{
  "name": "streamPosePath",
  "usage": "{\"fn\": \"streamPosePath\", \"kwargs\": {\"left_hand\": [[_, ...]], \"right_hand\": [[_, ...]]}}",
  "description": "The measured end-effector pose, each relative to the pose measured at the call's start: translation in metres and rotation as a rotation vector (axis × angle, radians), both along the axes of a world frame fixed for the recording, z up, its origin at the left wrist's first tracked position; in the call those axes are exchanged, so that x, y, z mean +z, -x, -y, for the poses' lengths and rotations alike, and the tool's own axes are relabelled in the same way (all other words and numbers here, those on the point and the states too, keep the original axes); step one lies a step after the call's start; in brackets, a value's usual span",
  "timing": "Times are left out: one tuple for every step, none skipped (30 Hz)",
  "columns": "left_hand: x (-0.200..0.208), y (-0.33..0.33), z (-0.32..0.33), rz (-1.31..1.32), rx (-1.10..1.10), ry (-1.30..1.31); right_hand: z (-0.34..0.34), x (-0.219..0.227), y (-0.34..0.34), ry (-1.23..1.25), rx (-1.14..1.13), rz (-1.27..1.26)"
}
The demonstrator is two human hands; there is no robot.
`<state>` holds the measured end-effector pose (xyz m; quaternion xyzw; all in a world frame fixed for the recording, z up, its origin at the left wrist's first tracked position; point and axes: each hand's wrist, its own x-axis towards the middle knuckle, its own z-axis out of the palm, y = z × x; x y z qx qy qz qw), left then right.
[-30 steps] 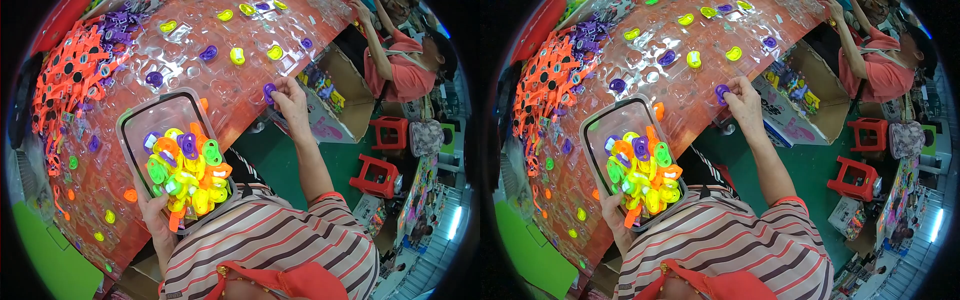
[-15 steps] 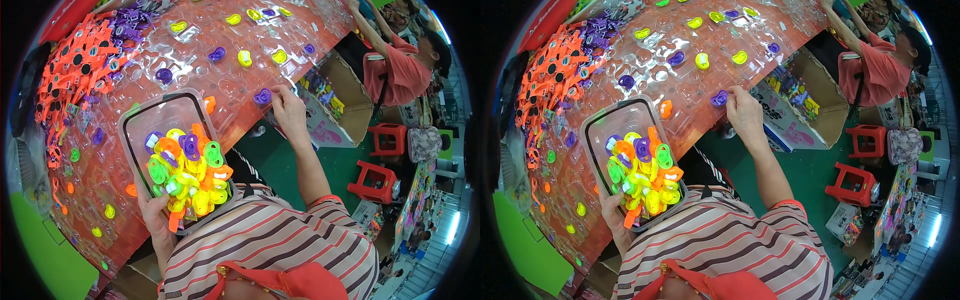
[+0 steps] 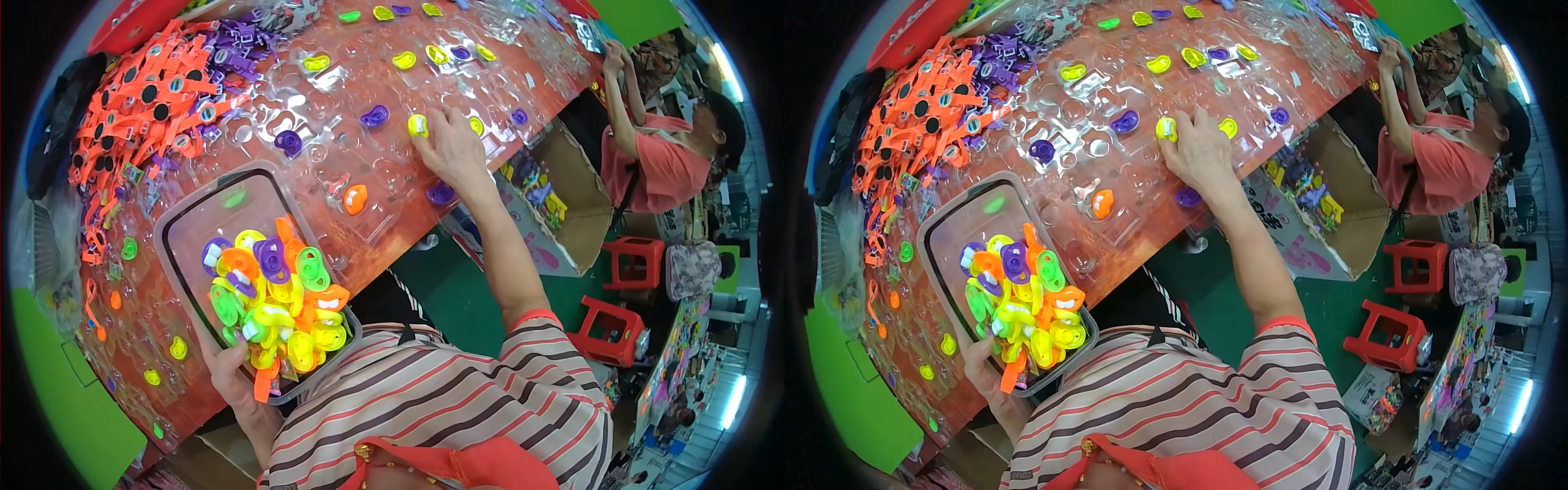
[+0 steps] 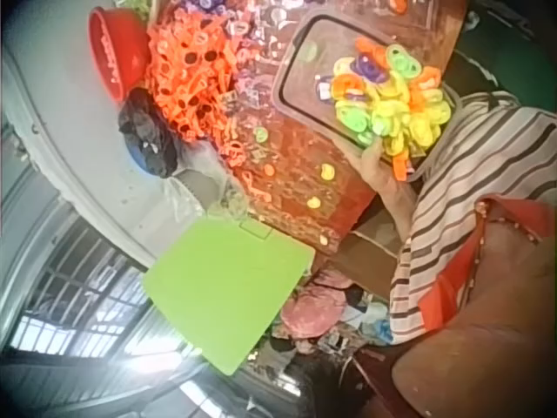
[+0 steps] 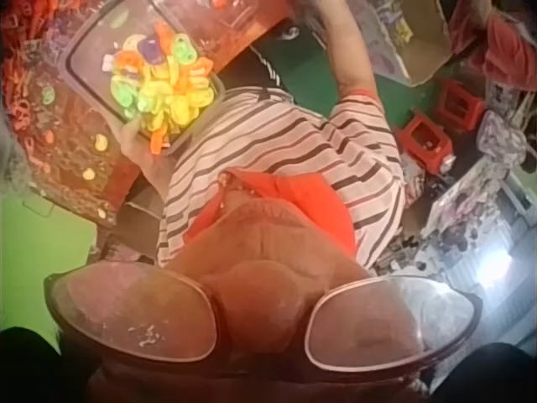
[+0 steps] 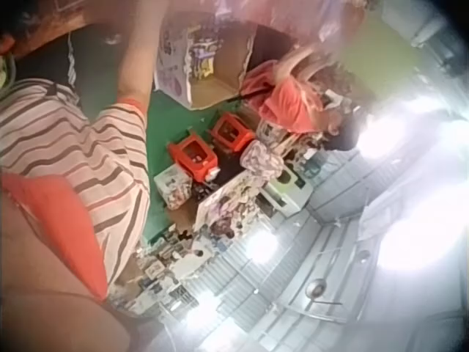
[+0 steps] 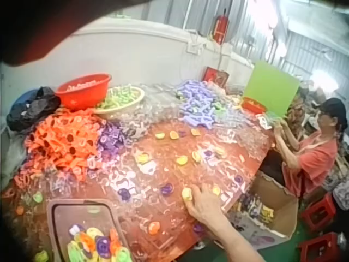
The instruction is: Placing various small colorful toy components into a clear plastic blister pack tray.
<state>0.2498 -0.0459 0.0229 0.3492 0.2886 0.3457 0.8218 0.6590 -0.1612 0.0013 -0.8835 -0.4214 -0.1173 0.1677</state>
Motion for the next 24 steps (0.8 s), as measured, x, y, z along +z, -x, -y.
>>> {"fn": "streamPosePath", "kwargs": {"left_hand": [[0.000,0.004,0.000,-0.002,0.013,0.003],[-0.003,0.005,-0.005,-0.004,0.024,0.008],[-0.004,0.007,-0.005,-0.006,0.034,0.013],[-0.004,0.010,-0.001,-0.014,0.045,0.021],[-0.005,0.009,-0.001,-0.021,0.055,0.030],[-0.007,0.011,-0.004,-0.028,0.063,0.038],[-0.008,0.012,-0.007,-0.035,0.072,0.047],[-0.008,0.013,-0.005,-0.040,0.079,0.055],[-0.011,0.014,-0.011,-0.044,0.085,0.062],[-0.011,0.015,-0.011,-0.045,0.087,0.069],[-0.013,0.017,-0.012,-0.044,0.088,0.075],[-0.013,0.020,-0.011,-0.043,0.089,0.081],[-0.014,0.022,-0.012,-0.040,0.093,0.086],[-0.014,0.023,-0.012,-0.036,0.096,0.091],[-0.017,0.022,-0.018,-0.033,0.099,0.096],[-0.015,0.027,-0.010,-0.035,0.106,0.102],[-0.016,0.027,-0.012,-0.038,0.113,0.109],[-0.016,0.028,-0.012,-0.042,0.120,0.116],[-0.015,0.031,-0.009,-0.049,0.128,0.122],[-0.014,0.031,-0.007,-0.056,0.137,0.129],[-0.014,0.035,-0.008,-0.064,0.147,0.135],[-0.013,0.039,-0.007,-0.069,0.157,0.139],[-0.013,0.043,-0.006,-0.074,0.168,0.142],[-0.012,0.048,-0.006,-0.079,0.181,0.145]], "right_hand": [[-0.006,-0.005,-0.003,0.100,-0.020,0.013],[-0.009,-0.010,-0.006,0.134,-0.012,0.024],[-0.011,-0.012,-0.011,0.112,0.012,0.048],[-0.012,-0.012,-0.013,0.092,0.039,0.067],[-0.012,-0.011,-0.014,0.061,0.041,0.043],[-0.014,-0.010,-0.015,0.040,0.039,0.023],[-0.015,-0.008,-0.016,0.020,0.037,0.004],[-0.014,-0.007,-0.017,-0.028,0.049,0.000],[-0.013,-0.002,-0.017,-0.086,0.041,-0.070],[-0.011,0.002,-0.019,-0.144,0.029,-0.137],[-0.008,0.001,-0.024,-0.178,-0.018,-0.148],[-0.003,0.000,-0.026,-0.270,-0.035,-0.325],[0.001,0.002,-0.027,-0.361,-0.050,-0.502],[0.005,0.005,-0.028,-0.360,-0.048,-0.500],[0.010,0.008,-0.029,-0.573,-0.014,-0.772],[0.015,0.009,-0.025,-0.783,0.023,-1.051],[0.020,0.012,-0.021,-0.878,0.006,-1.177],[0.024,0.017,-0.016,-0.906,0.029,-1.217],[0.027,0.021,-0.009,-0.933,0.050,-1.261],[0.029,0.025,0.000,-0.931,0.049,-1.282],[0.032,0.023,0.008,-0.925,0.048,-1.294],[0.033,0.021,0.015,-0.935,0.078,-1.333],[0.034,0.019,0.022,-0.945,0.109,-1.374],[0.035,0.016,0.030,-0.940,0.125,-1.404]]}}
